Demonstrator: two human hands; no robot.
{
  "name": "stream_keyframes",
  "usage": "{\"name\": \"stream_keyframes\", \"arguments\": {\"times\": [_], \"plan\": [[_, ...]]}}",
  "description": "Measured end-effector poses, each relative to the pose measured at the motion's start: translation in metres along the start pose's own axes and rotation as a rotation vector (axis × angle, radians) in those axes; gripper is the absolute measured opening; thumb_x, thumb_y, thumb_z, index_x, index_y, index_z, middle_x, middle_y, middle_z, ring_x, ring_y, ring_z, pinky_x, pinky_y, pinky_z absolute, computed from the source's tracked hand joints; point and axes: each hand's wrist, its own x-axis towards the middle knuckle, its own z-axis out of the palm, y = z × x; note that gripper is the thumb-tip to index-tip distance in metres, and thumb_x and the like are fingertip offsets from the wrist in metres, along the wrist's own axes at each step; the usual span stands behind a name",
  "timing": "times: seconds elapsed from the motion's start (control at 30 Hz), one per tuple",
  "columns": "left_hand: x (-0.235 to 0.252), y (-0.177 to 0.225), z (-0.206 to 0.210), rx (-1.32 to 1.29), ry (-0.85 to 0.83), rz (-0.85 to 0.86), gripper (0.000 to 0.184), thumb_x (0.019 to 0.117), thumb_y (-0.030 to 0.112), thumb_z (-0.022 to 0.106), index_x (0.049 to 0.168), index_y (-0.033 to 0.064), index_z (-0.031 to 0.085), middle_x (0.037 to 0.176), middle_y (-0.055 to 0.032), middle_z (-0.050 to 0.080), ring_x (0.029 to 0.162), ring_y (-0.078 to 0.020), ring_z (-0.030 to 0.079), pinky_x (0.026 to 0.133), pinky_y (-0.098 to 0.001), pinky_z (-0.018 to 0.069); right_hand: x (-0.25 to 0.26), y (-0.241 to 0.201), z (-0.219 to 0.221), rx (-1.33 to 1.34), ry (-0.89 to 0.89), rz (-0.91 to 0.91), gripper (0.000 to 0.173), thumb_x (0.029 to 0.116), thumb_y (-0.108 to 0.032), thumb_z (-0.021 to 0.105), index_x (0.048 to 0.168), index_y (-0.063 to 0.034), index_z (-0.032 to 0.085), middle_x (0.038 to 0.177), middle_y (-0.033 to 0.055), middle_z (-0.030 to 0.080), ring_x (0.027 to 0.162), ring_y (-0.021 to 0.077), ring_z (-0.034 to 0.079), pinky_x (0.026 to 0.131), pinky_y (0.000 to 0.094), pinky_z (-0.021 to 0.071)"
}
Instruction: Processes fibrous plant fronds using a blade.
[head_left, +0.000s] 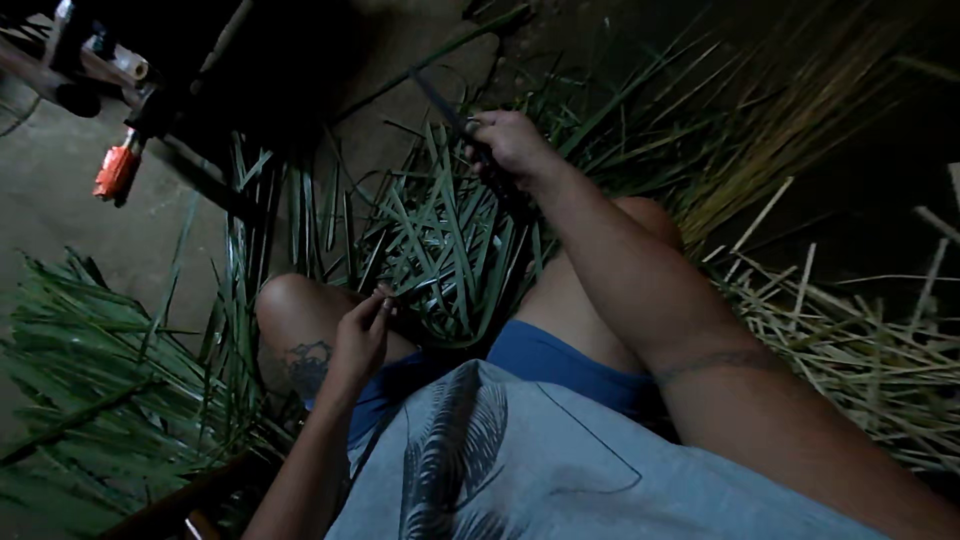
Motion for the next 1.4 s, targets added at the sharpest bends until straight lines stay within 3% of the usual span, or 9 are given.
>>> {"name": "stream_keyframes", "arguments": {"times": [0.17, 0.23, 0.33, 0.53, 0.63, 0.77, 0.93, 1.17, 1.4], "plan": [[0.009, 0.005, -0.012, 0.099, 0.136, -0.039, 0.035, 0.1117, 0.026, 0.041, 0.124, 0.0071, 0.067, 0.093, -0.0078, 0.069, 0.078, -0.0137, 0.064, 0.075, -0.0361, 0.0551, -0.022, 0.018, 0.034, -0.098, -0.127, -0.043, 0.031, 0.112, -0.023, 0.045, 0.133, -0.004, 0.058, 0.086, 0.0069, 0.068, 0.064, 0.0128, 0.064, 0.056, 0.0258, 0.0556], [0.015, 0.007, -0.014, 0.099, 0.176, -0.04, 0.035, 0.1121, 0.027, 0.04, 0.122, 0.0062, 0.066, 0.089, -0.0079, 0.067, 0.073, -0.0143, 0.062, 0.07, -0.0356, 0.0545, -0.033, 0.023, 0.045, -0.124, -0.227, -0.058, 0.033, 0.1118, -0.022, 0.045, 0.135, -0.0034, 0.058, 0.086, 0.0083, 0.069, 0.063, 0.0138, 0.065, 0.056, 0.0272, 0.056], [0.022, 0.015, -0.015, 0.128, 0.205, -0.033, 0.032, 0.1113, 0.027, 0.044, 0.122, 0.0068, 0.066, 0.093, -0.009, 0.068, 0.075, -0.0156, 0.064, 0.071, -0.0368, 0.0557, -0.053, 0.024, 0.058, -0.176, -0.428, -0.019, 0.036, 0.1119, -0.023, 0.045, 0.143, -0.0076, 0.055, 0.085, 0.0089, 0.068, 0.06, 0.0143, 0.062, 0.053, 0.0264, 0.0542], [0.029, 0.032, -0.005, 0.136, 0.227, 0.031, 0.028, 0.1102, 0.026, 0.048, 0.118, 0.0063, 0.066, 0.085, -0.007, 0.066, 0.069, -0.0137, 0.062, 0.066, -0.0344, 0.0555, -0.067, 0.044, 0.077, -0.182, -0.708, -0.014, 0.034, 0.1121, -0.022, 0.044, 0.138, -0.0028, 0.055, 0.084, 0.0101, 0.067, 0.057, 0.0129, 0.06, 0.053, 0.0251, 0.0539], [0.031, 0.038, 0.0, 0.092, 0.225, 0.037, 0.025, 0.1096, 0.025, 0.049, 0.107, 0.006, 0.066, 0.08, -0.006, 0.063, 0.066, -0.0138, 0.061, 0.062, -0.0343, 0.0547, -0.068, 0.048, 0.084, -0.125, -0.724, 0.003, 0.037, 0.1119, -0.02, 0.045, 0.143, -0.0022, 0.053, 0.083, 0.0101, 0.067, 0.056, 0.0127, 0.061, 0.052, 0.0245, 0.0541], [0.034, 0.041, 0.003, 0.024, 0.223, 0.058, 0.026, 0.1097, 0.026, 0.049, 0.114, 0.0083, 0.068, 0.081, -0.0055, 0.065, 0.066, -0.013, 0.061, 0.062, -0.0333, 0.0545, -0.067, 0.05, 0.087, -0.04, -0.71, 0.022, 0.037, 0.1121, -0.021, 0.044, 0.143, -0.0031, 0.054, 0.083, 0.0092, 0.067, 0.056, 0.0127, 0.06, 0.051, 0.0244, 0.053], [0.035, 0.042, 0.005, -0.064, 0.197, 0.064, 0.028, 0.1108, 0.027, 0.046, 0.111, 0.0076, 0.066, 0.078, -0.0048, 0.06, 0.061, -0.0123, 0.056, 0.056, -0.0304, 0.0506, -0.066, 0.048, 0.084, -0.001, -0.675, 0.011, 0.036, 0.1116, -0.021, 0.046, 0.142, -0.0027, 0.056, 0.082, 0.0088, 0.067, 0.057, 0.0131, 0.061, 0.051, 0.0246, 0.0534], [0.034, 0.041, 0.008, -0.091, 0.198, 0.132, 0.028, 0.111, 0.024, 0.045, 0.12, 0.0084, 0.067, 0.102, -0.0033, 0.07, 0.08, -0.0088, 0.065, 0.073, -0.0288, 0.056, -0.062, 0.042, 0.079, 0.044, -0.577, -0.025, 0.03, 0.1106, -0.019, 0.048, 0.129, 0.0011, 0.061, 0.081, 0.0083, 0.065, 0.057, 0.0122, 0.061, 0.05, 0.0245, 0.0537], [0.032, 0.043, 0.006, -0.056, 0.181, 0.135, 0.028, 0.1108, 0.026, 0.045, 0.118, 0.0122, 0.068, 0.088, -0.0023, 0.066, 0.067, -0.0098, 0.059, 0.061, -0.0288, 0.0517, -0.06, 0.034, 0.074, 0.054, -0.506, 0.003, 0.029, 0.1107, -0.02, 0.048, 0.13, -0.0017, 0.061, 0.083, 0.0082, 0.066, 0.059, 0.0131, 0.061, 0.052, 0.0251, 0.0539]]}}
